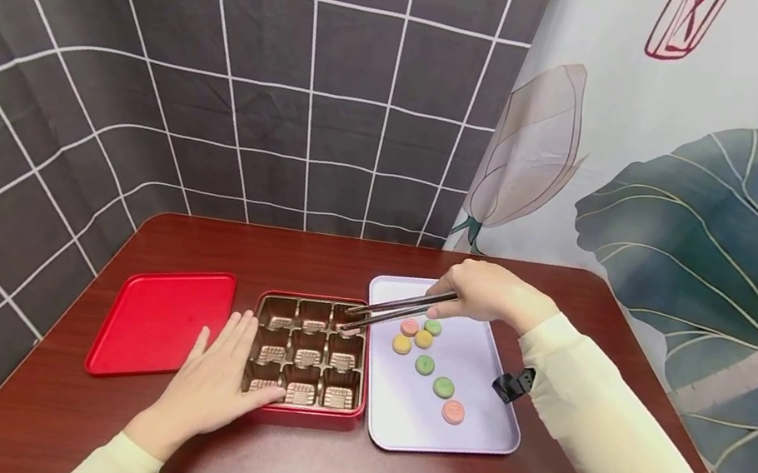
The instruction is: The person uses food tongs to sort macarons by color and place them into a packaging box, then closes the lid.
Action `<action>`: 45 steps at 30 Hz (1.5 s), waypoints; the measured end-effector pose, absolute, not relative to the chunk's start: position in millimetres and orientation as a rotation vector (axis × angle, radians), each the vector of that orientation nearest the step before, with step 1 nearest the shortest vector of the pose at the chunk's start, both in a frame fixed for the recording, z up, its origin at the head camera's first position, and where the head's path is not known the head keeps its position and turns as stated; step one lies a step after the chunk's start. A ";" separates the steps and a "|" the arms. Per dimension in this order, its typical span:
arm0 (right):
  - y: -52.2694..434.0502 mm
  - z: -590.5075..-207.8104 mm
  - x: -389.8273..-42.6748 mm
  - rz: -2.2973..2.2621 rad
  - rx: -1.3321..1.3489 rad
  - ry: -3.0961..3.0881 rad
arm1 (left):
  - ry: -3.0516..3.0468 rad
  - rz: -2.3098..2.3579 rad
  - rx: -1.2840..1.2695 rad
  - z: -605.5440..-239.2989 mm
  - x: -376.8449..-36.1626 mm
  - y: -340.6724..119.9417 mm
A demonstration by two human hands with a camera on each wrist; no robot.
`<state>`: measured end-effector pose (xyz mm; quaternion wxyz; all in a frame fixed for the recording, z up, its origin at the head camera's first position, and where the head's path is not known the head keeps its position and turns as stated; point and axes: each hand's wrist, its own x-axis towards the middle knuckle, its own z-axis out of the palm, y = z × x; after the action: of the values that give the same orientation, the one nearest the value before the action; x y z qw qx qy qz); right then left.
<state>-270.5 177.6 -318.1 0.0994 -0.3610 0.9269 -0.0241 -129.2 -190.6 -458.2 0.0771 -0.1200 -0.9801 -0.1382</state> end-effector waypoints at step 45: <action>293.1 -370.3 -215.0 -0.795 -0.749 2.867 | -2.957 -0.424 -0.367 -459.1 -132.2 -192.5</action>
<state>-215.0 293.1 -370.3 0.0368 -0.2441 0.9338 -0.2590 -132.2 -192.5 -459.1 0.0661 -0.1217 -0.9803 -0.1407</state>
